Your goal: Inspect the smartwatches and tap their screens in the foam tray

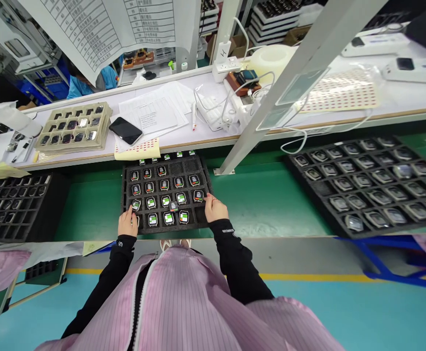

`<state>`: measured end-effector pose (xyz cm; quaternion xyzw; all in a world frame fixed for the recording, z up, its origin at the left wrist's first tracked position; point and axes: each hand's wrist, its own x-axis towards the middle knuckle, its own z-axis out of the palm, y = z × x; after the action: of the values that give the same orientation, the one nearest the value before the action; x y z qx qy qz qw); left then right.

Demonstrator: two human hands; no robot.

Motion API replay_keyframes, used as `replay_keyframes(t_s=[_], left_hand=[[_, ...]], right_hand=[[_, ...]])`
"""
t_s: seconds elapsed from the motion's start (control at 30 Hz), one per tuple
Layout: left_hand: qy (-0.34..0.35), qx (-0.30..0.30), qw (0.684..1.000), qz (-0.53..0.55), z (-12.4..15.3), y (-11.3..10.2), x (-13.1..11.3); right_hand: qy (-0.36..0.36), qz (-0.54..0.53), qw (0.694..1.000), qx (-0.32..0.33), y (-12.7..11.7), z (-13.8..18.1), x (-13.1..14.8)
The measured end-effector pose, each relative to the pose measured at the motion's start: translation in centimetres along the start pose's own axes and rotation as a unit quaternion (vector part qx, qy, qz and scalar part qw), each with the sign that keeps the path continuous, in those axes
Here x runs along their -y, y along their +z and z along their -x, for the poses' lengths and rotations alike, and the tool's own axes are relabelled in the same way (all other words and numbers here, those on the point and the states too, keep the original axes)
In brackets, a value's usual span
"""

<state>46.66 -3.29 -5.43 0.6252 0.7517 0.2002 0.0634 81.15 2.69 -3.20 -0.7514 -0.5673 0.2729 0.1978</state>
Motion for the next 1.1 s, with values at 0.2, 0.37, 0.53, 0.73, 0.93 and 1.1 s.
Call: replay_keyframes(t_s=[0.2,0.37,0.53,0.73,0.93,1.1], left_hand=[[0.001,-0.001,1.000,-0.005,-0.1,0.1,0.0],[0.000,0.001,1.000,-0.008,-0.1,0.1,0.0],[-0.003,-0.002,1.000,-0.009,-0.1,0.3,0.1],[-0.009,-0.012,1.000,-0.011,-0.2,0.4,0.0],[-0.026,-0.010,0.999,-0.017,-0.3,0.4,-0.3],[-0.050,-0.007,0.999,-0.017,-0.4,0.7,-0.2]], right_hand=[[0.055,-0.021,0.998,0.032,0.5,-1.3,-0.1],[0.080,-0.037,0.994,0.057,0.1,-2.2,0.5],[0.085,-0.054,0.991,0.085,-0.4,-2.7,0.9],[0.077,-0.031,0.991,0.105,-0.2,-3.3,1.7],[0.062,-0.007,0.990,0.125,-1.0,-3.7,2.7],[0.051,-0.013,0.987,0.151,-1.7,-4.3,3.0]])
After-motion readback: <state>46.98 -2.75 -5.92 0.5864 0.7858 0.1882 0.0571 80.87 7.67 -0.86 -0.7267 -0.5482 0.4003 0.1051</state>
